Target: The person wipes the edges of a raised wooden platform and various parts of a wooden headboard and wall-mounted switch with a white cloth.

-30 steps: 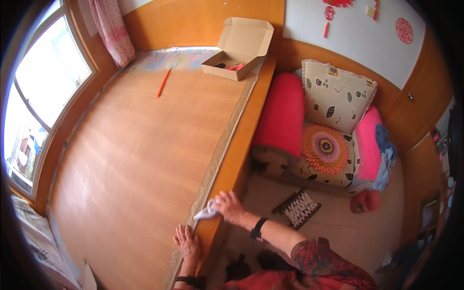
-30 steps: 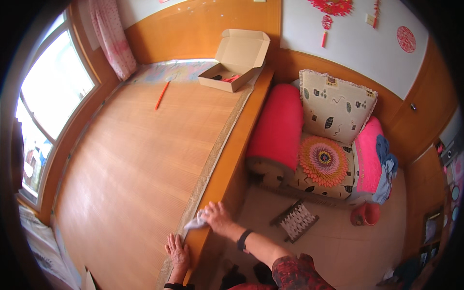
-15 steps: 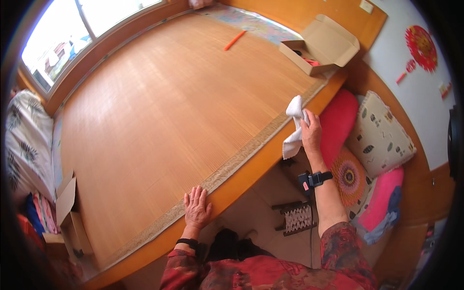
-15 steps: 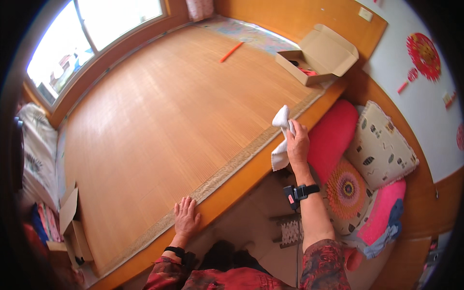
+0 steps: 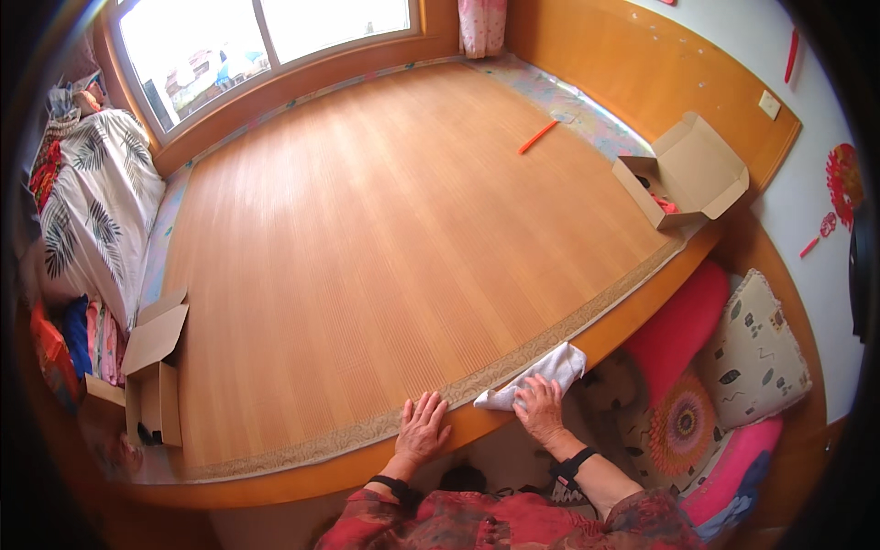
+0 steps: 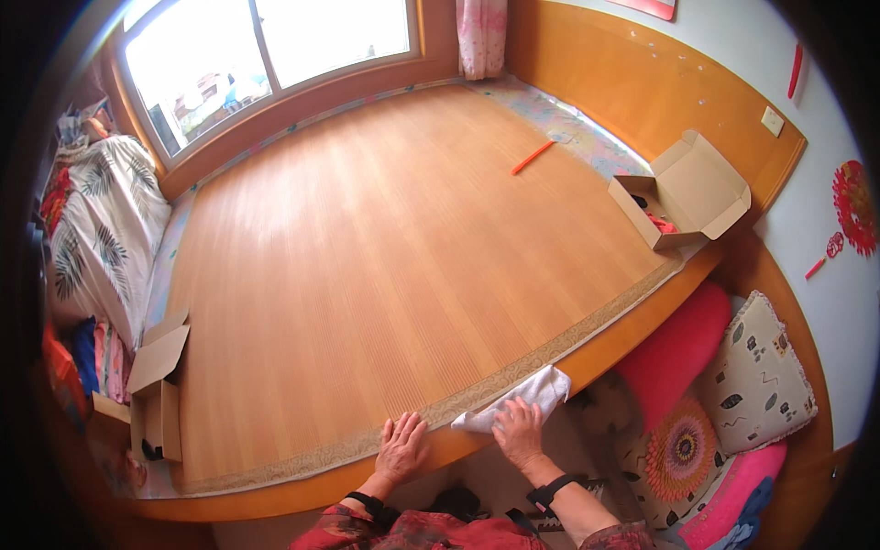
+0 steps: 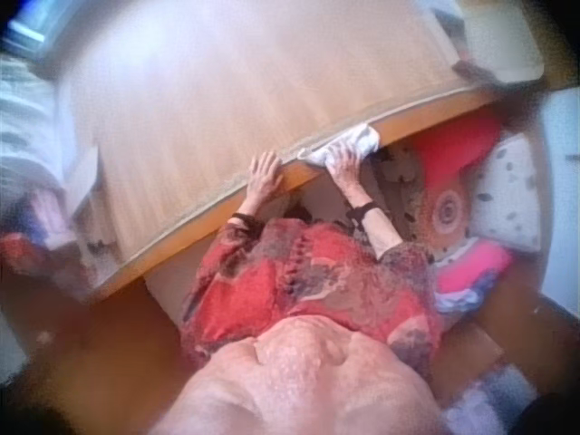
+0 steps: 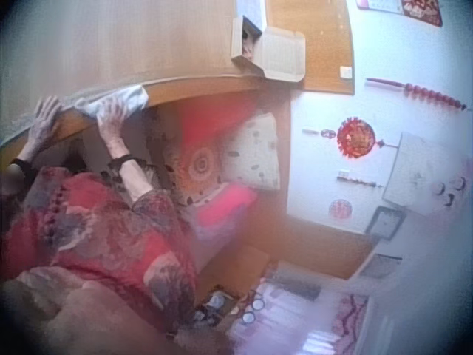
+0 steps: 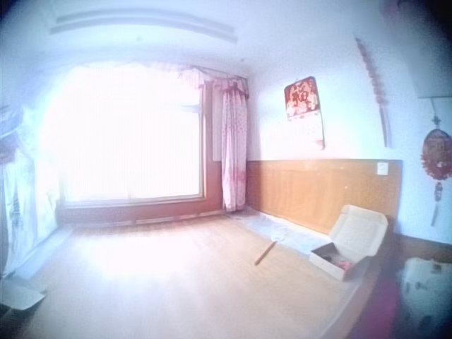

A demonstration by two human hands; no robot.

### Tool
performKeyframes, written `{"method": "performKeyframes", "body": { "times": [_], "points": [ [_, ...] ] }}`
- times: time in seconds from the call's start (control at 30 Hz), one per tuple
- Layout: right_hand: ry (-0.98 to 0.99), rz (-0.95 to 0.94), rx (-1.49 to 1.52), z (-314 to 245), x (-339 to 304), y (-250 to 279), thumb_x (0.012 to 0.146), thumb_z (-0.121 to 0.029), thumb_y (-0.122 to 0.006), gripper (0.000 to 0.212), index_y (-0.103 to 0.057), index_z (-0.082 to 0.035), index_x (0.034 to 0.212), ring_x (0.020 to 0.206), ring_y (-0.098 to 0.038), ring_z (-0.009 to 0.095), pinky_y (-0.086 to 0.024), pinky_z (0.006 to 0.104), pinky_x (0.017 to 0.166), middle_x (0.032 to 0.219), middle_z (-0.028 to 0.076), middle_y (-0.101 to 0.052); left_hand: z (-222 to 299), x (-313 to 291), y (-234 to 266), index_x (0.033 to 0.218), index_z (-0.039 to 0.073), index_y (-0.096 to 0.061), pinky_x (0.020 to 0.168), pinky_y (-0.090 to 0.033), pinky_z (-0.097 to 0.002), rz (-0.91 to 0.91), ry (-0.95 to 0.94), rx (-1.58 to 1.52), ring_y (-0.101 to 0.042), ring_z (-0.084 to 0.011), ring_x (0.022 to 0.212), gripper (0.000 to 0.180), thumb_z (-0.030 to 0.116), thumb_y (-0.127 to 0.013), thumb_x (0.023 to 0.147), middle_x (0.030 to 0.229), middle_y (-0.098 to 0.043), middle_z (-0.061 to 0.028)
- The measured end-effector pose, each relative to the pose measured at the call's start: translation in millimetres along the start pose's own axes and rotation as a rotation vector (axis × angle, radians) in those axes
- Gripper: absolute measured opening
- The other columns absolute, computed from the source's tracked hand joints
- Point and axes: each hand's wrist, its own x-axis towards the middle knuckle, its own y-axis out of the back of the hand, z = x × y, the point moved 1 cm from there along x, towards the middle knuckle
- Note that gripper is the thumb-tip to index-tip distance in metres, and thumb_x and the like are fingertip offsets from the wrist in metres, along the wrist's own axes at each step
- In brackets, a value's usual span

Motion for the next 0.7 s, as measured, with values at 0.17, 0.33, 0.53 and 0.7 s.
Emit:
{"method": "performKeyframes", "body": {
  "times": [0.17,0.33,0.53,0.7],
  "points": [
    [-0.27,0.181,-0.048,-12,2,5,0.064,-0.036,-0.069,0.068,-0.044,-0.006,0.12,0.122,-0.027,0.036,-0.022,0.0506,0.099,0.128,0.017,-0.034,-1,1,0,0.124,0.01,-0.043,0.106,-0.013,-0.0468,-0.048,0.018,-0.033,-0.027,-0.0255,0.129,0.054,0.034,-0.055,0.078,0.135,-0.036,-0.0109],
    [-0.243,0.169,-0.019,-2,8,-9,0.066,-0.037,-0.066,0.065,-0.045,-0.006,0.119,0.124,-0.025,0.037,-0.02,0.0507,0.101,0.129,0.019,-0.034,-5,-2,-3,0.124,0.008,-0.043,0.107,-0.011,-0.0473,-0.08,-0.027,-0.006,-0.026,-0.0275,0.129,0.054,0.031,-0.055,0.077,0.134,-0.036,-0.0127],
    [-0.248,0.132,-0.082,51,16,-1,0.071,-0.032,-0.063,0.053,-0.047,-0.016,0.118,0.127,-0.025,0.027,-0.017,0.0486,0.103,0.13,0.008,-0.035,-9,-3,-6,0.125,0.007,-0.041,0.107,-0.009,-0.0489,-0.1,0.011,-0.006,-0.023,-0.0288,0.13,0.057,0.03,-0.057,0.075,0.135,-0.034,-0.0132],
    [-0.288,0.208,-0.09,114,13,11,0.07,-0.026,-0.064,0.049,-0.048,-0.016,0.115,0.126,-0.027,0.027,-0.021,0.05,0.101,0.129,0.007,-0.036,-13,-2,-14,0.123,0.008,-0.041,0.106,-0.01,-0.0493,-0.139,0.011,-0.009,-0.025,-0.0305,0.128,0.056,0.032,-0.057,0.076,0.134,-0.035,-0.0137]
  ]
}}
